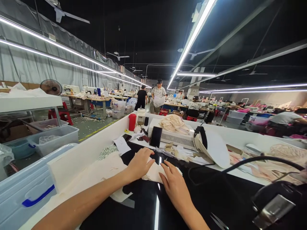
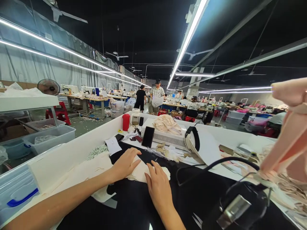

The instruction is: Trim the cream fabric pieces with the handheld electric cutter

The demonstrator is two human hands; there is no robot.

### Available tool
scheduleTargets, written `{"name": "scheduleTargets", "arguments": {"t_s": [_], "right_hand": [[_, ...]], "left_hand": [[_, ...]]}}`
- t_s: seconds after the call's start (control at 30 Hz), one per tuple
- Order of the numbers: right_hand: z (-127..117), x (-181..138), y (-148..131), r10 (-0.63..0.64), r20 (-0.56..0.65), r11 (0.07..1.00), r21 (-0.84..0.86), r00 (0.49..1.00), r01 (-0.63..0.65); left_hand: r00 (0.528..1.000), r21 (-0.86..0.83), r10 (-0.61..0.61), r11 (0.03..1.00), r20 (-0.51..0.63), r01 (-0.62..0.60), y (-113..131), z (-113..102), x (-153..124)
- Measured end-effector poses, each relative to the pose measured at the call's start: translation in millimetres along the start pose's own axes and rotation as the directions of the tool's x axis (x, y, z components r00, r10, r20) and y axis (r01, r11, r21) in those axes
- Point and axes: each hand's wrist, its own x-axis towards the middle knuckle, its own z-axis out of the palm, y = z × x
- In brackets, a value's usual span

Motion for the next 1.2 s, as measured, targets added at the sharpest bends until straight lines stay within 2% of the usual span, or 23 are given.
{"name": "scheduleTargets", "arguments": {"t_s": [0.1,0.23,0.37,0.47,0.53,0.6,0.73,0.8,0.87,0.97,1.07,1.2], "right_hand": [[11.4,-7.9,5.2,-0.017,0.026,1.000,-0.013,1.000,0.017],[22.7,-17.3,18.4,-0.004,0.051,1.000,-0.028,0.999,0.006],[23.6,-18.4,21.5,0.003,0.043,0.999,-0.041,0.999,-0.001],[18.8,-16.0,17.7,-0.002,0.015,0.999,-0.045,1.000,0.002],[15.9,-14.6,13.1,-0.016,0.000,0.999,-0.033,1.000,0.016],[14.4,-13.6,7.6,-0.025,-0.012,1.000,-0.011,1.000,0.025],[15.4,-11.4,-0.9,-0.010,-0.035,0.999,0.037,0.999,0.012],[15.9,-10.0,-2.0,-0.011,-0.041,0.998,0.064,0.999,0.014],[15.6,-9.5,-1.1,-0.022,-0.044,0.995,0.094,0.999,0.026],[15.5,-10.9,2.9,-0.036,-0.058,0.989,0.139,0.998,0.043],[18.6,-12.2,9.6,-0.047,-0.075,0.982,0.180,0.996,0.060],[24.5,-13.7,17.0,-0.067,-0.092,0.975,0.203,0.993,0.085]], "left_hand": [[0.985,0.028,0.093,0.995,0.144,-0.098,-2.9,20.3,-4.2],[0.964,0.081,0.052,0.994,0.259,-0.076,-18.8,44.4,-12.3],[0.955,0.098,0.051,0.992,0.291,-0.082,-22.5,44.8,-10.8],[0.964,0.095,0.071,0.991,0.258,-0.099,-15.9,24.1,-8.6],[0.977,0.103,0.080,0.989,0.198,-0.102,-14.2,-1.8,-13.2],[0.990,0.126,0.064,0.989,0.129,-0.081,-18.4,-36.4,-24.4],[0.996,0.233,-0.088,0.969,0.006,0.084,-42.6,-110.2,-59.5],[0.981,0.288,-0.191,0.938,-0.043,0.196,-55.7,-133.1,-79.2],[0.959,0.312,-0.279,0.908,-0.044,0.278,-64.5,-140.2,-98.4],[0.933,0.309,-0.358,0.883,-0.040,0.352,-68.5,-130.6,-119.6],[0.918,0.277,-0.395,0.878,-0.041,0.390,-70.0,-121.6,-125.4],[0.916,0.218,-0.398,0.890,-0.059,0.401,-70.5,-125.7,-123.7]]}}
